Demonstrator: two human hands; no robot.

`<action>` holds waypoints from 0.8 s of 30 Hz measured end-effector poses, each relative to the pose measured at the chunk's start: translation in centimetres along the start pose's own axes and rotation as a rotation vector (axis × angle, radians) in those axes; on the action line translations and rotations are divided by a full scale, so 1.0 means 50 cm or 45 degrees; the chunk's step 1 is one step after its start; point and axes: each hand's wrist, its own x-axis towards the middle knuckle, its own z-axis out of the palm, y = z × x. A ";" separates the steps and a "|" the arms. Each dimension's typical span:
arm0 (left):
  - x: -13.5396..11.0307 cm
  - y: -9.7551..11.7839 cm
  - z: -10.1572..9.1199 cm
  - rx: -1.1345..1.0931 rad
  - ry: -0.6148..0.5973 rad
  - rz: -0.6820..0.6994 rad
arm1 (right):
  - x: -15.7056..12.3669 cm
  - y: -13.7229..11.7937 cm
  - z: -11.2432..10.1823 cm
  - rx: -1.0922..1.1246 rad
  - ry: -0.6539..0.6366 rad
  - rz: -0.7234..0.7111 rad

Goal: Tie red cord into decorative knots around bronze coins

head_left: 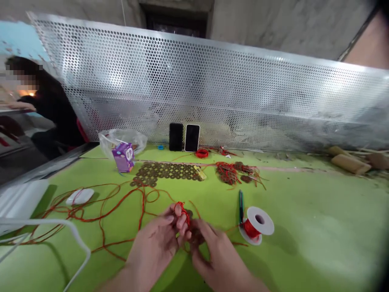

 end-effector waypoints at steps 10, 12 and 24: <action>-0.004 -0.014 0.005 -0.144 0.119 -0.008 | 0.002 0.001 -0.013 0.051 0.256 -0.019; -0.010 -0.009 0.010 -0.194 0.092 -0.004 | 0.002 -0.003 -0.020 0.096 0.296 -0.010; -0.018 -0.003 0.013 -0.222 -0.218 -0.045 | -0.009 -0.004 -0.028 0.954 0.410 0.123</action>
